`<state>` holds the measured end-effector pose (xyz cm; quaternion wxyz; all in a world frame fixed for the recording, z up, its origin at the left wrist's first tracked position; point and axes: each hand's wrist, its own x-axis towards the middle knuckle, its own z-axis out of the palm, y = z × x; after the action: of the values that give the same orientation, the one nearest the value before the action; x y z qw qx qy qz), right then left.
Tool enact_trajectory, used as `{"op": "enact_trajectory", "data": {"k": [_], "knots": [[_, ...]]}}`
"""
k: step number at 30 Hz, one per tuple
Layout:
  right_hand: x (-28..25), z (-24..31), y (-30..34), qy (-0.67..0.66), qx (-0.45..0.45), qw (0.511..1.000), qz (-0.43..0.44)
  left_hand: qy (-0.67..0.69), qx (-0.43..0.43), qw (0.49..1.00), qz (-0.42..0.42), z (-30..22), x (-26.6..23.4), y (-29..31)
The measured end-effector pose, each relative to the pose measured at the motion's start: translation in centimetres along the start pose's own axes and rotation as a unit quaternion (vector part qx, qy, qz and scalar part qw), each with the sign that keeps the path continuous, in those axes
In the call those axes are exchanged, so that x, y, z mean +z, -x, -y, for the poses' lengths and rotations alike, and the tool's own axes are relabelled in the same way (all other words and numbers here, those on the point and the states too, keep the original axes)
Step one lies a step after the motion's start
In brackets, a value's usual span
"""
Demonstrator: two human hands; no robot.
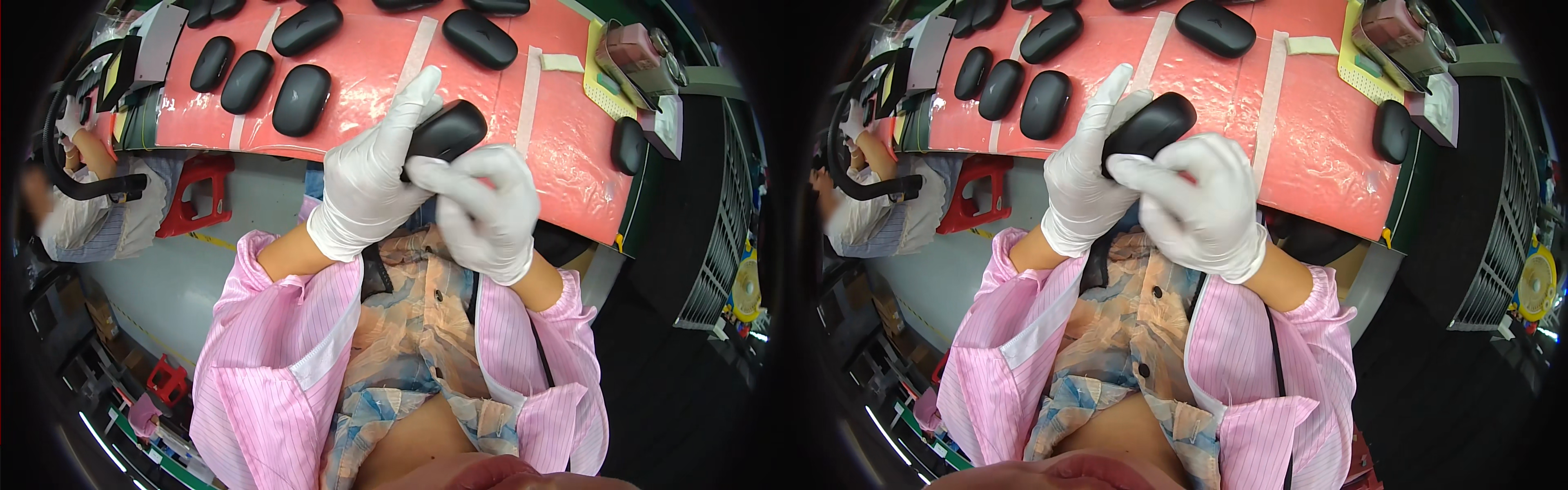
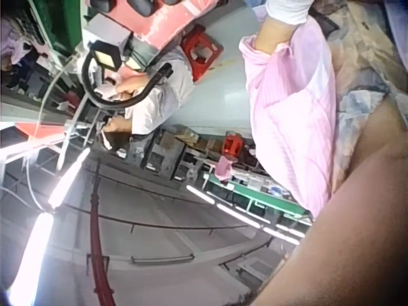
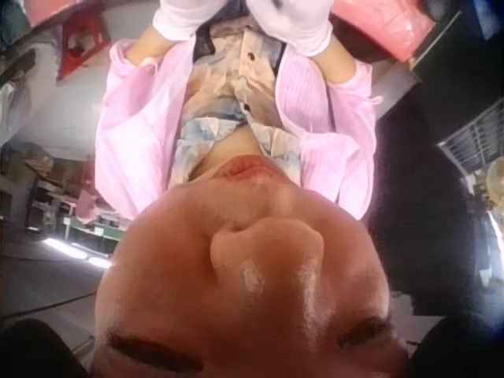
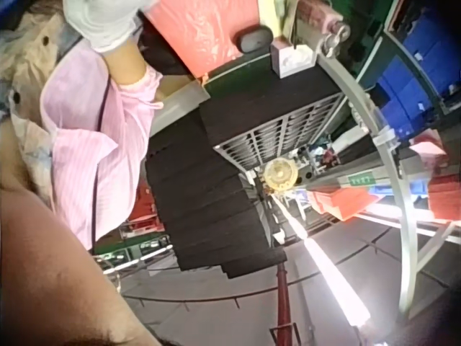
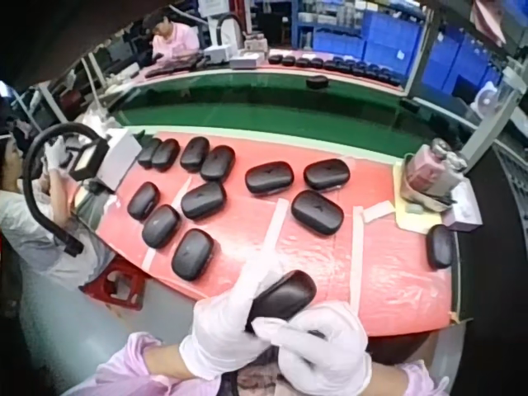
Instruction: Inspecting and assembling wireless headphone charging cases on a factory production line.
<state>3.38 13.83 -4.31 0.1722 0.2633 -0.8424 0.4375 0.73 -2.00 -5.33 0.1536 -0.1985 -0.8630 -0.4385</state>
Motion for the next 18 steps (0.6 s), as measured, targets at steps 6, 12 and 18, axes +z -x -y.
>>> {"op": "enact_trajectory", "data": {"k": [6, 12, 18], "knots": [[-2.2, -3.3, -1.7, -0.1, 0.169, 0.971, -0.137, 0.597, -0.395, 0.687, 0.122, 0.5, -0.3, -0.7], [-0.6, -2.9, -1.8, 0.02, -0.082, 0.994, 0.069, 0.672, -0.443, 0.591, 0.053, -0.2, -0.7, -1.2], [-0.3, -4.9, 0.2, -0.021, 0.005, 0.998, -0.05, 0.697, -0.457, 0.552, 0.007, -1.1, -0.7, -1.3]]}}
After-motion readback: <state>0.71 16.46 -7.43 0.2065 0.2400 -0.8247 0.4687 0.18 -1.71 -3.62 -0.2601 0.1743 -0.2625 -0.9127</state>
